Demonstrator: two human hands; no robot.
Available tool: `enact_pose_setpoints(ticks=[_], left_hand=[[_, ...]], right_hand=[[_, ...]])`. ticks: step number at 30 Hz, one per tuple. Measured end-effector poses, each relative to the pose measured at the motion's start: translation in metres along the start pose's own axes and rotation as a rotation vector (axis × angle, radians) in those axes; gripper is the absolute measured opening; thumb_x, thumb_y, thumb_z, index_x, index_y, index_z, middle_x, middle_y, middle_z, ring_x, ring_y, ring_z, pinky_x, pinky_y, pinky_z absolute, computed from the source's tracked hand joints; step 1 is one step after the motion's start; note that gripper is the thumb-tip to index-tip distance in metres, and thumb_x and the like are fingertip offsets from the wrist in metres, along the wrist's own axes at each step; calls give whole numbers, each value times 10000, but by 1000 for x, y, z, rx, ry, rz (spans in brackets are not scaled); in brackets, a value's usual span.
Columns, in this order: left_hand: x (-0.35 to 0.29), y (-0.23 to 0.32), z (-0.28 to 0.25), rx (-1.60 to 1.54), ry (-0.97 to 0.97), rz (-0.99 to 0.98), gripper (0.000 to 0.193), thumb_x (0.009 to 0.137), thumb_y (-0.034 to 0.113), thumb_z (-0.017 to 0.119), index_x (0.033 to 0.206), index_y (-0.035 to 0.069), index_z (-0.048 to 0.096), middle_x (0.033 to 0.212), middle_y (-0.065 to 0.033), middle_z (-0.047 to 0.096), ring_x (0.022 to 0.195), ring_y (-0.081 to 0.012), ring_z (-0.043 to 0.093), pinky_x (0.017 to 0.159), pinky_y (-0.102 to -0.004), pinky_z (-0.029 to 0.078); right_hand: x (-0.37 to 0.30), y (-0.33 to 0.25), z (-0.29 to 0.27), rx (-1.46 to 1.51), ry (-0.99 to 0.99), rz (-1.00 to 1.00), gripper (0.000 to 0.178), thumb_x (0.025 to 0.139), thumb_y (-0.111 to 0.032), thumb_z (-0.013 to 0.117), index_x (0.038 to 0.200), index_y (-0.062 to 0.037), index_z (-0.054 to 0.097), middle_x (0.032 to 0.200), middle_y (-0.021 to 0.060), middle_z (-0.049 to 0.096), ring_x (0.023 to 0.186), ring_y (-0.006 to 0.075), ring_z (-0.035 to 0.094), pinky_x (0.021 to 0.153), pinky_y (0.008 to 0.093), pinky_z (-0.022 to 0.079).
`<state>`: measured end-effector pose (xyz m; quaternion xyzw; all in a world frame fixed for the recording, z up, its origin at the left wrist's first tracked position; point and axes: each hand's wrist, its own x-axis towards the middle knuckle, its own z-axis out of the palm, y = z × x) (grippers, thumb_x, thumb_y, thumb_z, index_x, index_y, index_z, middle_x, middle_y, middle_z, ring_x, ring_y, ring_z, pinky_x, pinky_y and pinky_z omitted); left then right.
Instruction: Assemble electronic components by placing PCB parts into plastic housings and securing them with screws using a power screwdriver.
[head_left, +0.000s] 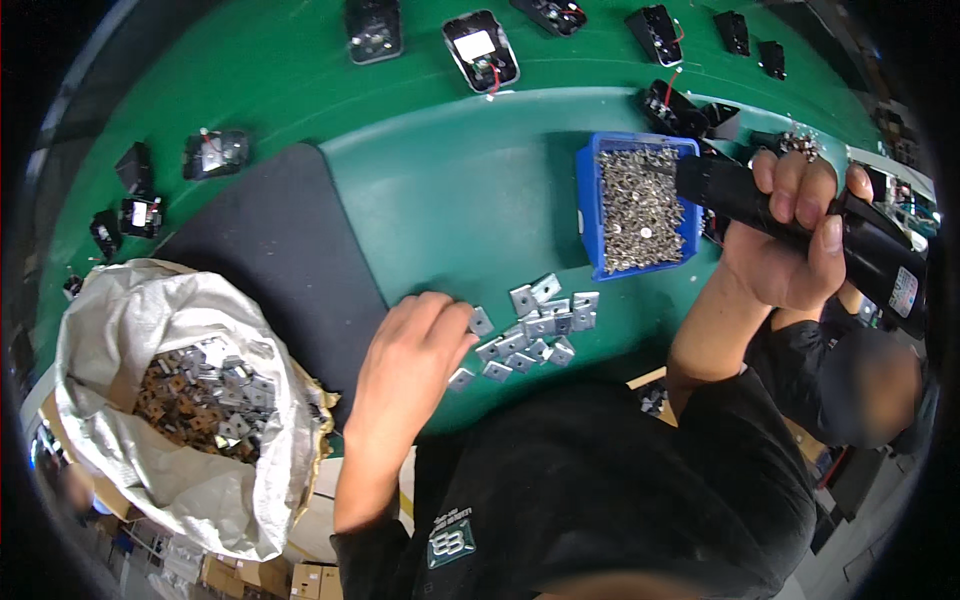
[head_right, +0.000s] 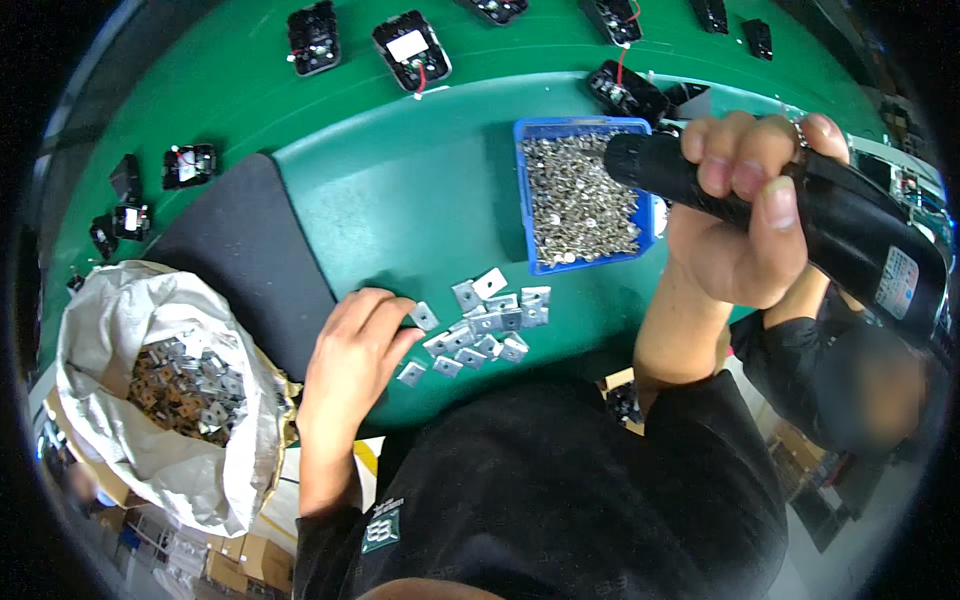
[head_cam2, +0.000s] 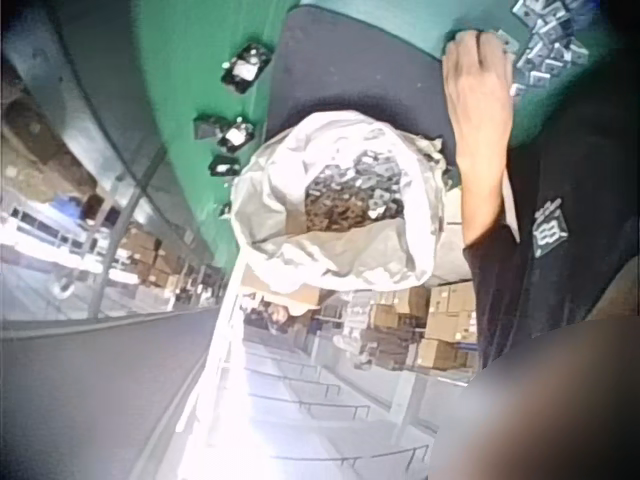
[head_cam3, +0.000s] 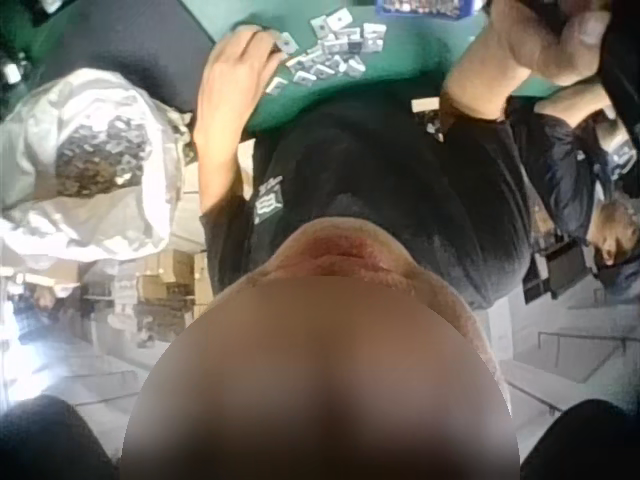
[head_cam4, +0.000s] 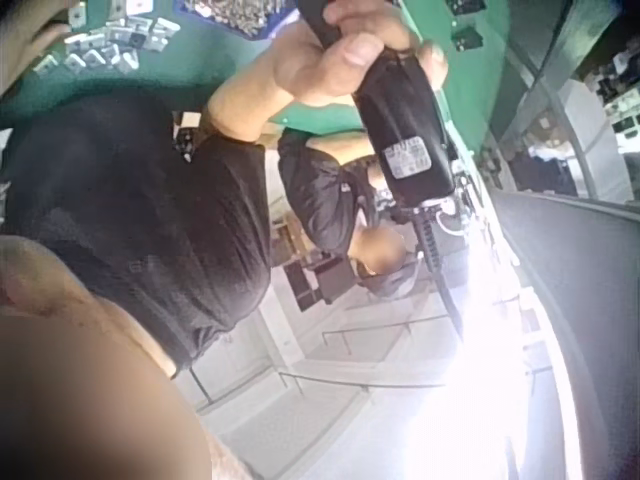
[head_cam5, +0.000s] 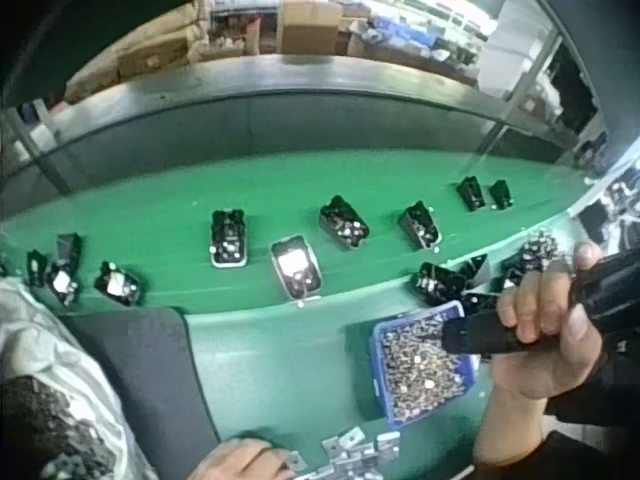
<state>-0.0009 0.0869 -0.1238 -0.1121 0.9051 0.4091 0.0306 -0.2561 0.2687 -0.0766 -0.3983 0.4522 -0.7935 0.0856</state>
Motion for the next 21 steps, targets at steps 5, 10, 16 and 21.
enact_pose_setpoints(ticks=[5, 10, 16, 21], left_hand=[[10, 9, 0, 46, -1, 28, 252, 690, 72, 735, 912, 45, 620, 920, -101, 565, 876, -292, 576, 785, -391, 465], [15, 9, 0, 85, -47, 88, 222, 699, 82, 729, 886, 55, 614, 897, -89, 558, 877, -277, 565, 798, -383, 449], [36, 6, -17, 175, -78, 25, 153, 739, 82, 705, 843, 42, 600, 796, -108, 594, 751, -323, 609, 642, -390, 498], [96, -4, -71, 229, 496, -30, 123, 774, 103, 728, 868, 31, 696, 828, -82, 687, 745, -160, 662, 664, -280, 506]], right_hand=[[-3, 1, -3, -34, -7, 12, 468, 855, -146, 508, 1304, -56, 414, 828, 17, 490, 734, 150, 471, 721, 355, 395], [-4, 1, -7, -29, -5, -6, 475, 849, -137, 505, 1305, -40, 418, 825, 21, 485, 723, 153, 467, 713, 353, 398], [-4, 6, -1, -49, 43, -10, 491, 838, -122, 508, 1310, -14, 423, 811, 39, 478, 713, 153, 470, 722, 354, 405], [-8, 4, -2, -27, 38, -37, 497, 834, -119, 513, 1308, -2, 422, 806, 41, 478, 706, 151, 471, 723, 350, 406]])
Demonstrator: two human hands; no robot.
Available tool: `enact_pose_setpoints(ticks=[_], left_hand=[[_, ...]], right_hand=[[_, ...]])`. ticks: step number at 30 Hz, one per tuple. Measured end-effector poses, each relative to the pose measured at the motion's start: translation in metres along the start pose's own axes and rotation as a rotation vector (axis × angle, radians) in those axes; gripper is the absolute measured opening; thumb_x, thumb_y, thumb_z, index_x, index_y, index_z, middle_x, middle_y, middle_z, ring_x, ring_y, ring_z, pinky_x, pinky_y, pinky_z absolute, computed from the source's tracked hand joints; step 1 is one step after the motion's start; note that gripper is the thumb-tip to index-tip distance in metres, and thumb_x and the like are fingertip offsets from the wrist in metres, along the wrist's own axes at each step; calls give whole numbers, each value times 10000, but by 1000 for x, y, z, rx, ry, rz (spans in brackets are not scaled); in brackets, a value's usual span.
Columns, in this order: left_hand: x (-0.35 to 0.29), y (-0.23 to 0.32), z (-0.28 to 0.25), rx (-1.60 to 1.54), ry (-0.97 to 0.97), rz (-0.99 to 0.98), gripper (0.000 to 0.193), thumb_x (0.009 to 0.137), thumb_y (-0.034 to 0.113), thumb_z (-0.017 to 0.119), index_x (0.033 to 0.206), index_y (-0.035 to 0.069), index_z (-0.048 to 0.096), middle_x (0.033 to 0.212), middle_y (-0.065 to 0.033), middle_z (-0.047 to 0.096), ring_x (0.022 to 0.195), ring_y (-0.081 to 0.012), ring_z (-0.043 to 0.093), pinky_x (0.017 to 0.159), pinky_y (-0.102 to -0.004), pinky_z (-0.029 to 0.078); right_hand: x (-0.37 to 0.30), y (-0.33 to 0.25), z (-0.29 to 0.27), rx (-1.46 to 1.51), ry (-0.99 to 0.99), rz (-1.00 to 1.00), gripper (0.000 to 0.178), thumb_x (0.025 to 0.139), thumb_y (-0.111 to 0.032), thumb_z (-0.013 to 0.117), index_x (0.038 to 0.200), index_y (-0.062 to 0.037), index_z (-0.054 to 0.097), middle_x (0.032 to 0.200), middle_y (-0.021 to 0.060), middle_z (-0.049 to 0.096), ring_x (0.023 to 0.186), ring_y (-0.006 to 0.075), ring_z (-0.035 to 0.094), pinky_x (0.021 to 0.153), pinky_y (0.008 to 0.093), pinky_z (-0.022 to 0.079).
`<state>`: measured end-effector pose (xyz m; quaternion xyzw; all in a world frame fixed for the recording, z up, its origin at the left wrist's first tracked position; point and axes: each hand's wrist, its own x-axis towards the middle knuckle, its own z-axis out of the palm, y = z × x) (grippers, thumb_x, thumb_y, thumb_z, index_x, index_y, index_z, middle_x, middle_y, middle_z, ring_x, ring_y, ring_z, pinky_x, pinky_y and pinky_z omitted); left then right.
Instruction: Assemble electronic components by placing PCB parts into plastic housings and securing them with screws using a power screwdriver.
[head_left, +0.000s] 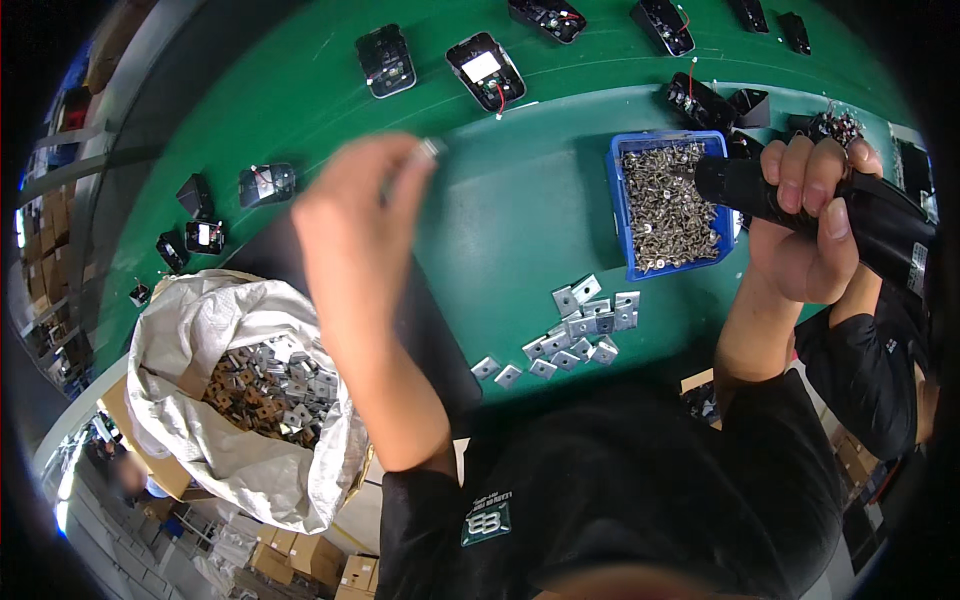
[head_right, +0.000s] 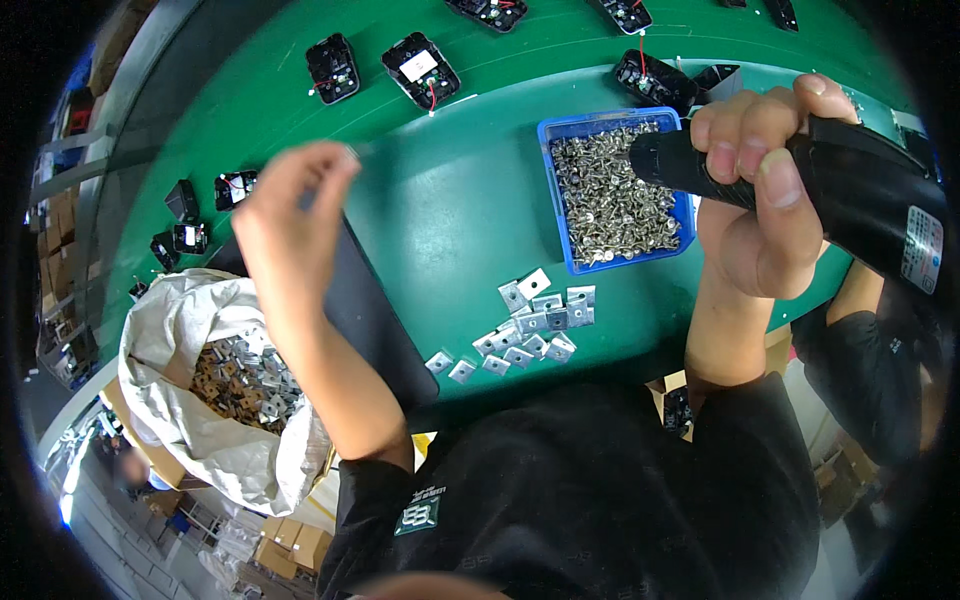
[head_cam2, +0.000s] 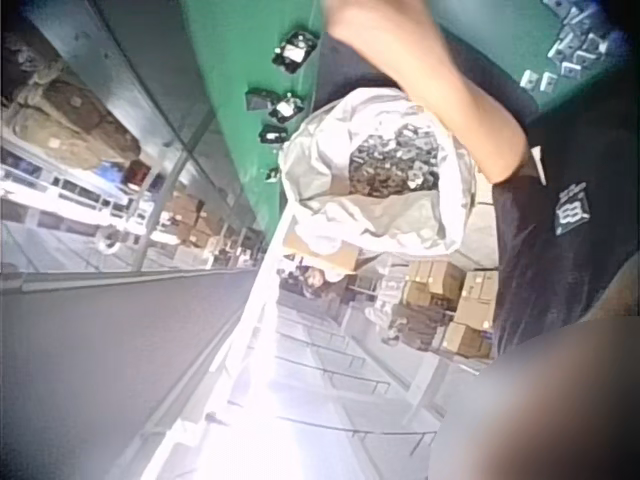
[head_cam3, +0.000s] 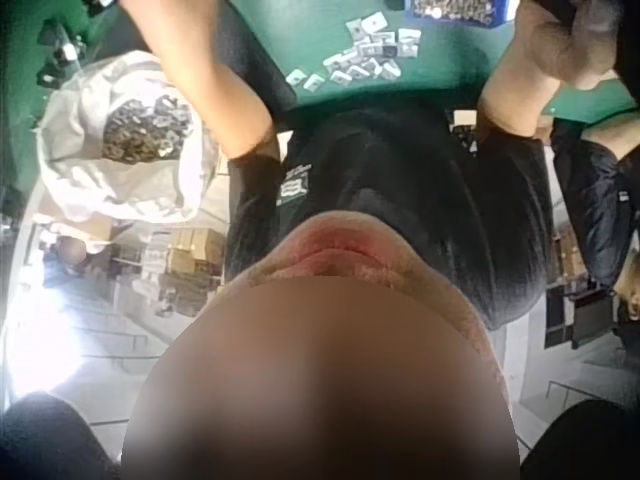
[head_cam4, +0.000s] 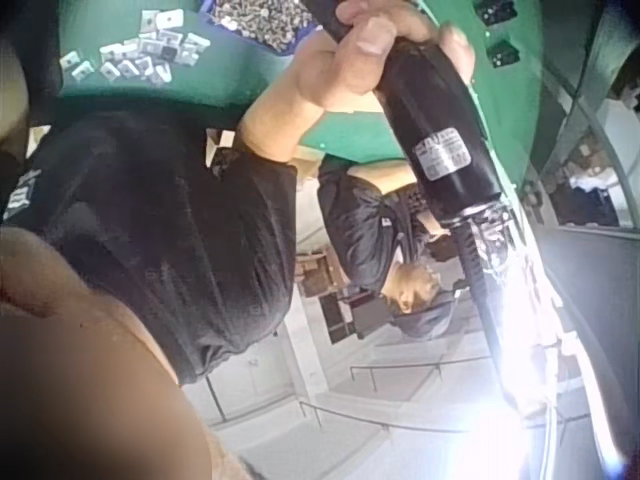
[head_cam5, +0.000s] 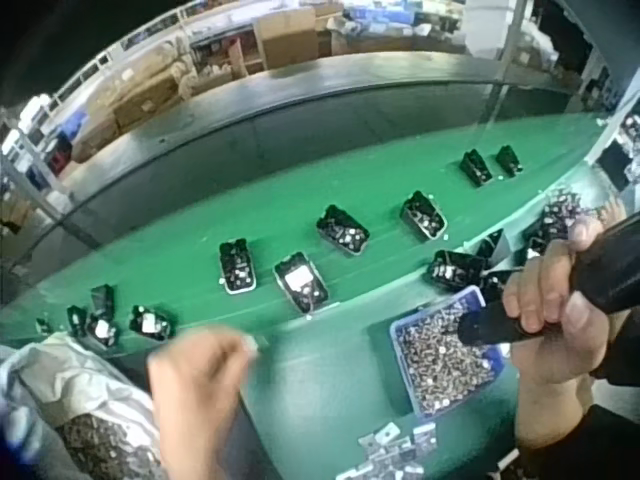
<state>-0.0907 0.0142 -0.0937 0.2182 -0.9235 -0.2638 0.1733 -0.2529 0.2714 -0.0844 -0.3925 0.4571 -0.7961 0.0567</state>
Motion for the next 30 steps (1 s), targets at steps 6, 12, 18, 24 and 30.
enact_pose_setpoints(ticks=[6, 12, 18, 24, 30], left_hand=[[77, -47, 0, 73, 123, 22, 189, 770, 168, 746, 897, 33, 704, 890, -82, 690, 794, -172, 659, 725, -285, 503], [103, -69, 11, 210, -76, 123, 196, 729, 175, 759, 830, 24, 686, 951, -117, 672, 922, -283, 635, 852, -360, 474], [110, -79, 25, 219, -55, 115, 209, 723, 176, 764, 847, 28, 686, 1004, -145, 652, 925, -291, 631, 837, -368, 476], [108, -84, 31, -45, -52, -82, 300, 764, 207, 736, 1022, 61, 693, 946, -133, 679, 826, -203, 654, 723, -326, 498], [64, -47, -6, 89, -37, -147, 286, 797, 175, 711, 1056, 57, 685, 718, -34, 635, 614, -84, 550, 602, -244, 448]], right_hand=[[-2, -3, 0, -16, 10, -2, 508, 825, -118, 523, 1307, 0, 415, 807, 41, 480, 709, 147, 473, 714, 347, 410], [-3, -7, 2, -21, 64, 12, 509, 813, -120, 540, 1292, 1, 418, 804, 41, 491, 707, 146, 476, 714, 345, 415], [-4, -7, 1, 7, 51, 35, 510, 808, -120, 554, 1283, 5, 418, 806, 39, 499, 702, 144, 482, 713, 344, 426], [-3, -8, 3, 25, 42, 47, 517, 813, -133, 563, 1289, 5, 415, 812, 39, 502, 707, 145, 489, 719, 347, 432], [0, -23, -3, 81, -78, 68, 504, 835, -153, 532, 1314, -42, 420, 837, 15, 489, 728, 141, 465, 740, 345, 399]])
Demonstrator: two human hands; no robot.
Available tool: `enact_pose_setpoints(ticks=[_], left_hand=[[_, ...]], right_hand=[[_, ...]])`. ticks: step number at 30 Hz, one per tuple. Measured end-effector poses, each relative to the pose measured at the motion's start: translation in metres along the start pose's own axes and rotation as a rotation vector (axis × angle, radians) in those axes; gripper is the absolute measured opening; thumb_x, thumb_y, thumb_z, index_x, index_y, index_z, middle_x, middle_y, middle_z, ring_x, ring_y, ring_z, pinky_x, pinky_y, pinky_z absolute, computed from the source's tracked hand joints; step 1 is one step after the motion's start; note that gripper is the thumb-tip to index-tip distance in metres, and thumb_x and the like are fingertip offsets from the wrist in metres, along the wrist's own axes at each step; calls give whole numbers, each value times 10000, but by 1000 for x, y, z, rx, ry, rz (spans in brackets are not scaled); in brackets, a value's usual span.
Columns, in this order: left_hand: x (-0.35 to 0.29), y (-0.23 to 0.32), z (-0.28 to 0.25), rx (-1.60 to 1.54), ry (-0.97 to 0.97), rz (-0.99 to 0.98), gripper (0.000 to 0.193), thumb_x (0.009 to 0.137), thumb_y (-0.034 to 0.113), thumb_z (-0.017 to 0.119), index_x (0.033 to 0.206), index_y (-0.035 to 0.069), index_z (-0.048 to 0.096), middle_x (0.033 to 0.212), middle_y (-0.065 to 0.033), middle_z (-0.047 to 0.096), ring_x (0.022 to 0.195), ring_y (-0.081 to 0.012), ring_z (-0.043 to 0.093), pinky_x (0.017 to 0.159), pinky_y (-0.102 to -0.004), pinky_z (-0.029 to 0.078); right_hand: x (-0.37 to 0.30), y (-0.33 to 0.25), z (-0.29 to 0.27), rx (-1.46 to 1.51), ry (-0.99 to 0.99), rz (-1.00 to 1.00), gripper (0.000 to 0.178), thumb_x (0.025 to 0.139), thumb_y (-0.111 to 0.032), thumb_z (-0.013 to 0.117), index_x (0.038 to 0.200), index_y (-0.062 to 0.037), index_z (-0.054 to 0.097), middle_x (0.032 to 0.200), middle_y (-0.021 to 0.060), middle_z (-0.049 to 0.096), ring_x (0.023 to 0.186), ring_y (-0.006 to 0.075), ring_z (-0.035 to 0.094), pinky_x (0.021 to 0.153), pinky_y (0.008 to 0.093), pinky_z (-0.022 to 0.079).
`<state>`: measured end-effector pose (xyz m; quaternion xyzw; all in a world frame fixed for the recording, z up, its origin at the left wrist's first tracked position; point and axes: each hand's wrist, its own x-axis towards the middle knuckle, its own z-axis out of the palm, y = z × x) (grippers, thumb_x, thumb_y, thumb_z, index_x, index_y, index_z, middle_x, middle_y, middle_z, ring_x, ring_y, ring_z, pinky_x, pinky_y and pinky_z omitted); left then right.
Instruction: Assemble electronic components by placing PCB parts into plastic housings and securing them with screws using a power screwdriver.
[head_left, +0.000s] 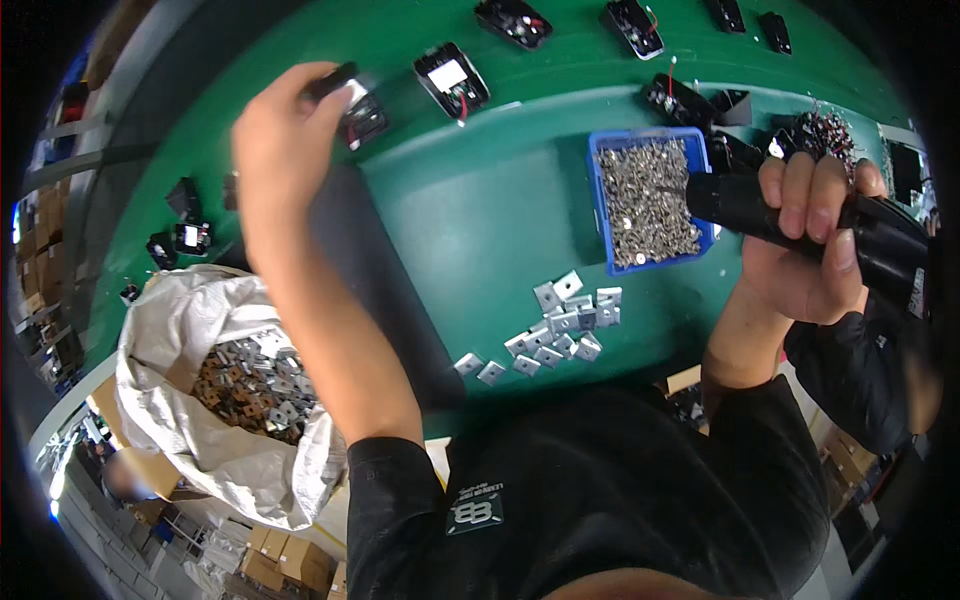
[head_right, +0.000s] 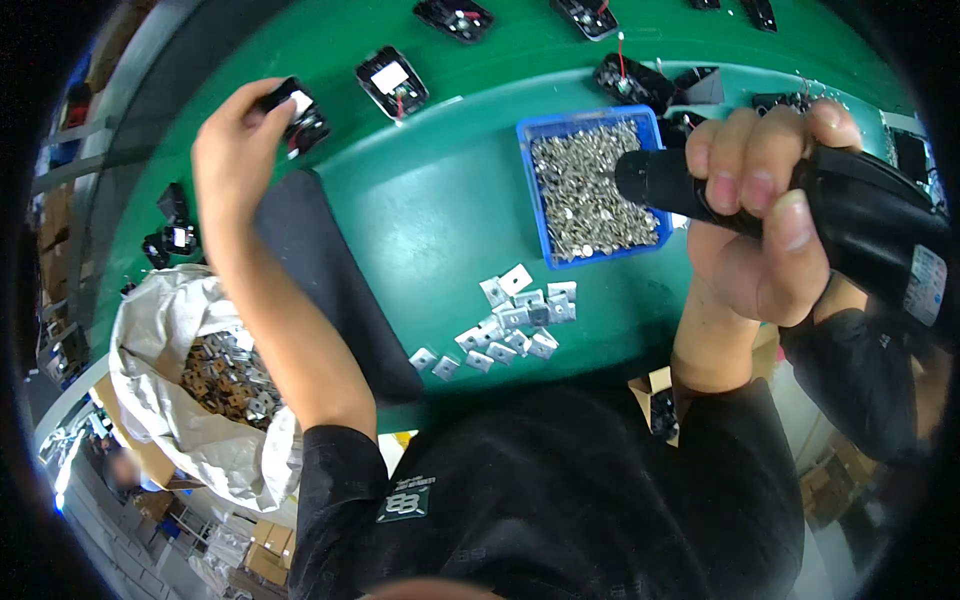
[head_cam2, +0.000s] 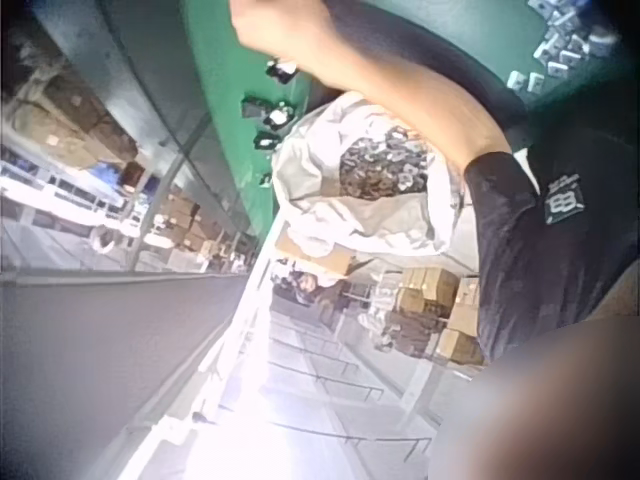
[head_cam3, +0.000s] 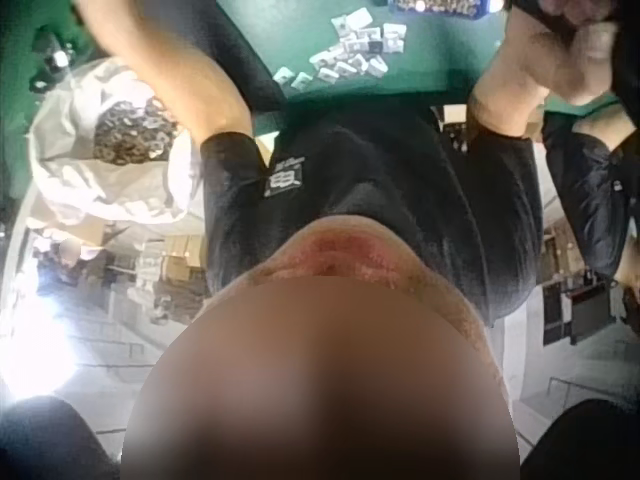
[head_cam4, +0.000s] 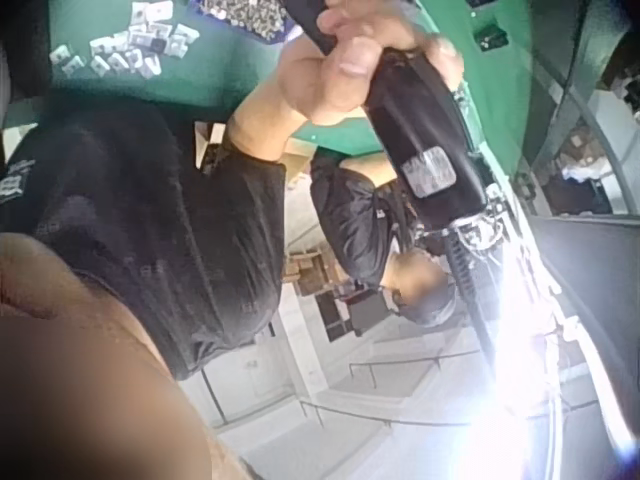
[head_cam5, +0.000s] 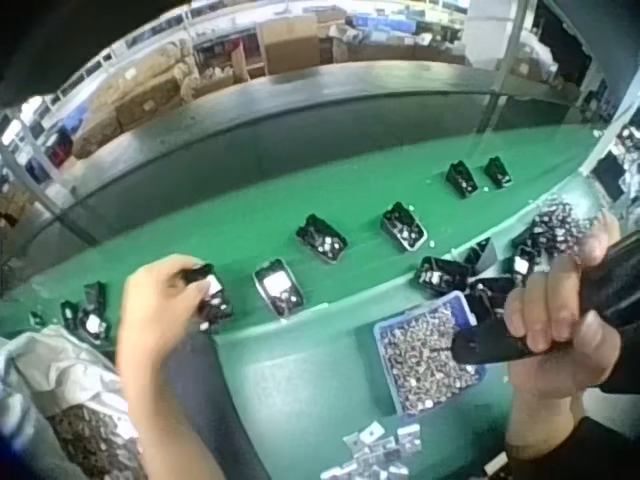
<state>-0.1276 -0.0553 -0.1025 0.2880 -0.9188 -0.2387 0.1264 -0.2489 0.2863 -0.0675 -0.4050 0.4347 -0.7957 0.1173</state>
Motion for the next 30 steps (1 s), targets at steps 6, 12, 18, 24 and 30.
enact_pose_setpoints(ticks=[6, 12, 18, 24, 30], left_hand=[[-102, 55, 2, -220, -118, 146, 198, 756, 63, 690, 948, 20, 671, 893, -123, 670, 809, -277, 647, 736, -338, 502], [-135, 60, 40, -251, -241, 119, 289, 737, 95, 703, 1018, 35, 670, 1006, -128, 655, 932, -312, 619, 836, -376, 480], [-134, 75, 40, -332, -70, 494, 350, 686, 147, 767, 1022, 87, 689, 1003, -62, 663, 892, -238, 605, 778, -348, 455], [-144, 81, 56, -385, 60, 462, 348, 661, 178, 803, 965, 50, 694, 839, -31, 683, 782, -204, 621, 738, -312, 445], [-148, 80, 60, -489, 116, 516, 207, 671, 120, 792, 851, 52, 714, 756, -34, 686, 674, -179, 628, 672, -290, 451]], right_hand=[[0, -1, -10, 143, -85, 50, 492, 849, -207, 534, 1318, -119, 416, 848, -28, 498, 753, 131, 456, 767, 338, 368], [6, -6, 17, 158, -23, 141, 399, 765, -214, 651, 1142, -144, 545, 814, -57, 547, 738, 83, 491, 789, 273, 362], [5, -10, 28, 278, -72, 187, 421, 738, -214, 696, 1130, -150, 555, 805, -63, 570, 717, 64, 506, 774, 261, 380], [3, -10, 44, 372, -73, 220, 443, 715, -183, 726, 1115, -119, 546, 780, -61, 578, 705, 70, 527, 752, 243, 404], [-1, -8, 55, 448, -23, 160, 499, 682, -139, 757, 1119, -78, 524, 768, -52, 583, 705, 76, 546, 769, 242, 430]])
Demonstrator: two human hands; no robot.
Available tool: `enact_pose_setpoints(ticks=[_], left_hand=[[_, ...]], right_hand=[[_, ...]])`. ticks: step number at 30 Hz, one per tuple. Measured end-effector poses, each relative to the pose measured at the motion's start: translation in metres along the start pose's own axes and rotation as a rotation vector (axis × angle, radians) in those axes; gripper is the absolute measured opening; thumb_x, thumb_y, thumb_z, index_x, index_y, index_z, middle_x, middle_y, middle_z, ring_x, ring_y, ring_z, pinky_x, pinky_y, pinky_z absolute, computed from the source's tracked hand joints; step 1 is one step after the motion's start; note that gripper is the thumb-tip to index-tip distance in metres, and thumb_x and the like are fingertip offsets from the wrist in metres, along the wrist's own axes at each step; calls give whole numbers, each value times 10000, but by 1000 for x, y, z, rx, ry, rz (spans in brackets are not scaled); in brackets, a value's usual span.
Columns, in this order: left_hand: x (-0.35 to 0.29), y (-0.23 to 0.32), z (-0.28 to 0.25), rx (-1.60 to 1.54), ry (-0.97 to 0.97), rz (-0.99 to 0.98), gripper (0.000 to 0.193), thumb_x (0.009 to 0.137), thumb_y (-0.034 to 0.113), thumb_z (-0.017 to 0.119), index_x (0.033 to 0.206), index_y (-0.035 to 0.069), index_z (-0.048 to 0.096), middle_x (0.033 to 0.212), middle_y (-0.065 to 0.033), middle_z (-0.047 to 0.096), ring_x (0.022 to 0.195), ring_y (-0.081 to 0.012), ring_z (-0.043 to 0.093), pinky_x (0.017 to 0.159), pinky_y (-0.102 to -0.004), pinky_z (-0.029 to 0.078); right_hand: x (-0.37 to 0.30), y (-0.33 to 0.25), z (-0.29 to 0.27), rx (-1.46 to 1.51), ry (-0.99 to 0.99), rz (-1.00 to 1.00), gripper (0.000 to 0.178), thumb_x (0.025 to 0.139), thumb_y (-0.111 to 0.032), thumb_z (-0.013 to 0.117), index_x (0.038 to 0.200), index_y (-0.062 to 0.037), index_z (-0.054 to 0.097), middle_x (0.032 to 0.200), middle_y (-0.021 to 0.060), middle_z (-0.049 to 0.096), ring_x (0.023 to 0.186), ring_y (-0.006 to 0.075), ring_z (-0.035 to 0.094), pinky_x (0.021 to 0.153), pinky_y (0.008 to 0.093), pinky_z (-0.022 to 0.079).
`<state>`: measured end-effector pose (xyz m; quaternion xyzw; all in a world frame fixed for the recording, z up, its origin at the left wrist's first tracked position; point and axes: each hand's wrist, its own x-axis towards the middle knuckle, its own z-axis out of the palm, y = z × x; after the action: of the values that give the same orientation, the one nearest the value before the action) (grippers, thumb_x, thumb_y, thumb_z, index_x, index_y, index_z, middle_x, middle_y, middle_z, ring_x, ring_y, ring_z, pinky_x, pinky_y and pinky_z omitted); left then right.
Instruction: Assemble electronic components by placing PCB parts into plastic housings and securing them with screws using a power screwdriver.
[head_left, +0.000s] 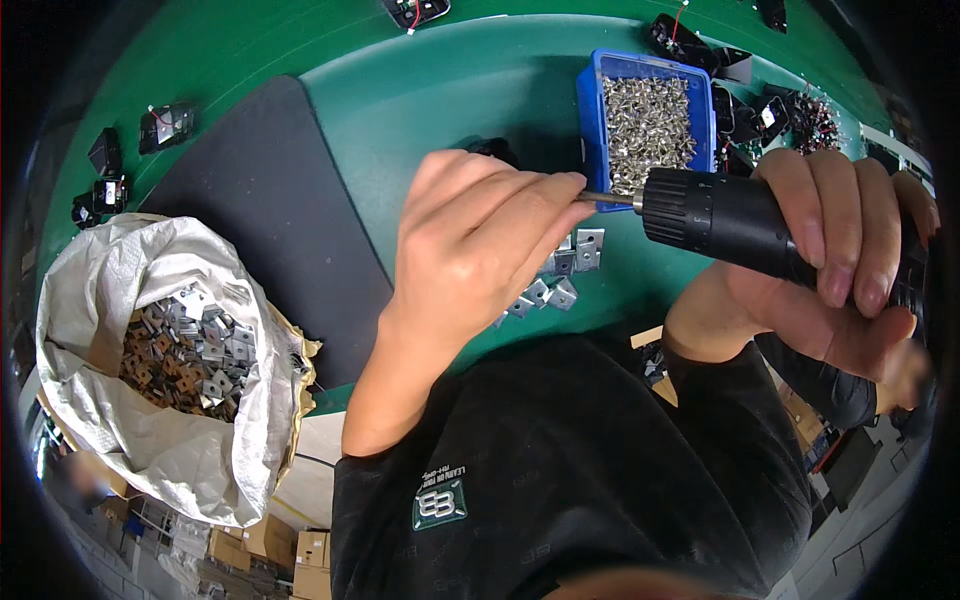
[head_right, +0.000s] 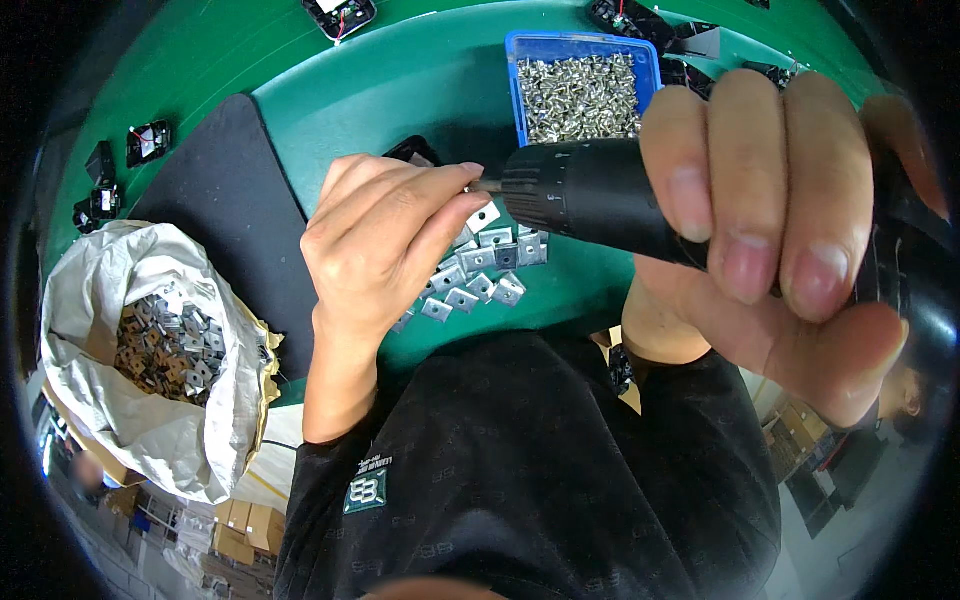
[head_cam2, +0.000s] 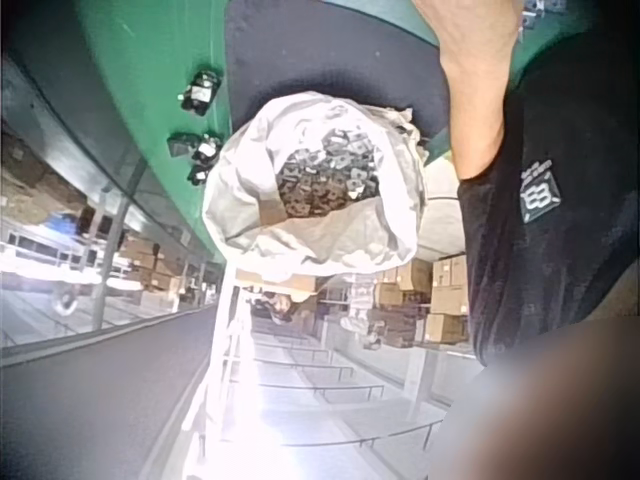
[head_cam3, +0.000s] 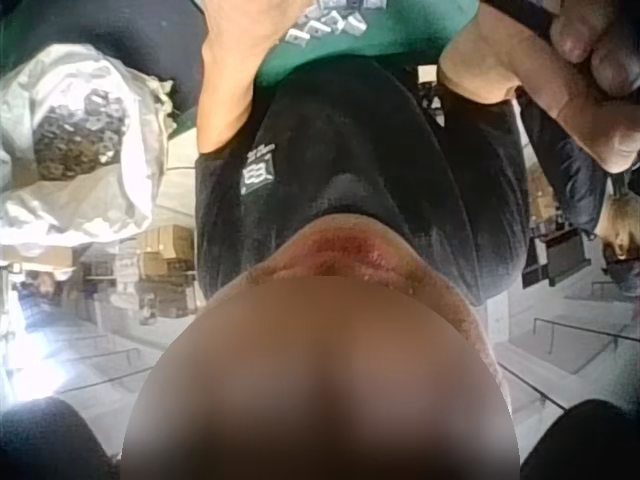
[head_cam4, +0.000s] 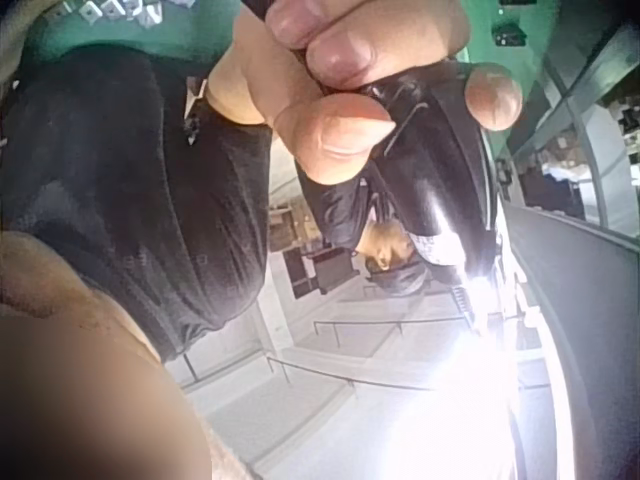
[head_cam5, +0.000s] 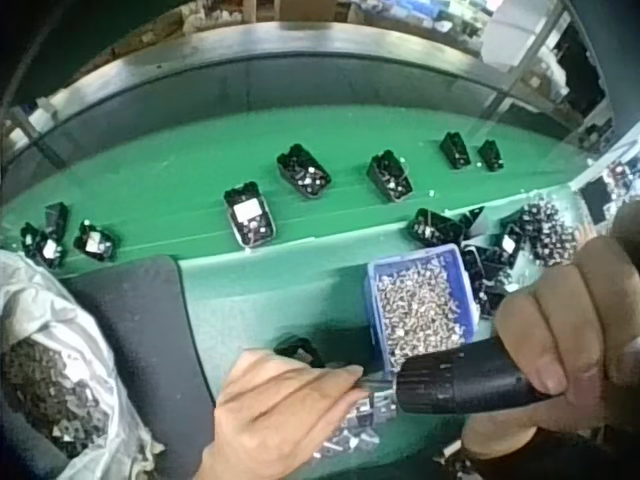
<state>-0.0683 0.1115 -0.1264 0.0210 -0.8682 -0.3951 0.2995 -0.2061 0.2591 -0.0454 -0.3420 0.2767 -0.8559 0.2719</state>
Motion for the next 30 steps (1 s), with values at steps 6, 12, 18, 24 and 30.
enact_pose_setpoints(ticks=[6, 12, 18, 24, 30], left_hand=[[-6, 0, -3, -105, 67, -36, 180, 669, 77, 793, 819, 27, 707, 748, -41, 689, 654, -181, 628, 651, -293, 456], [-8, -5, -2, -145, 78, -24, 179, 677, 68, 786, 824, 16, 698, 749, -53, 694, 656, -179, 638, 646, -288, 460], [-10, -13, -2, -163, 66, 20, 190, 688, 59, 772, 850, 0, 691, 750, -55, 697, 657, -187, 643, 649, -288, 459], [-12, -14, -2, -162, 75, 47, 187, 684, 79, 781, 832, 15, 686, 766, -55, 703, 673, -188, 653, 643, -296, 460], [-13, -15, -1, -150, 123, 62, 202, 680, 92, 790, 827, 14, 677, 782, -60, 709, 680, -198, 660, 649, -300, 467]], right_hand=[[-2, -6, -1, 17, 13, 57, 440, 650, -132, 790, 1033, -92, 579, 743, -49, 585, 689, 74, 559, 757, 220, 451], [-3, -3, 1, 16, 4, -7, 368, 624, -134, 823, 924, -127, 611, 712, -59, 597, 685, 66, 586, 749, 225, 489], [3, 3, 3, 11, -70, 36, 354, 610, -144, 839, 883, -151, 614, 701, -72, 599, 670, 59, 595, 744, 226, 499], [6, -9, -1, -80, -106, 183, 355, 609, -131, 844, 882, -155, 618, 702, -72, 601, 667, 55, 594, 738, 218, 497], [8, -21, -4, -183, -157, 358, 358, 607, -116, 850, 881, -159, 623, 703, -72, 604, 664, 51, 592, 730, 209, 494]])
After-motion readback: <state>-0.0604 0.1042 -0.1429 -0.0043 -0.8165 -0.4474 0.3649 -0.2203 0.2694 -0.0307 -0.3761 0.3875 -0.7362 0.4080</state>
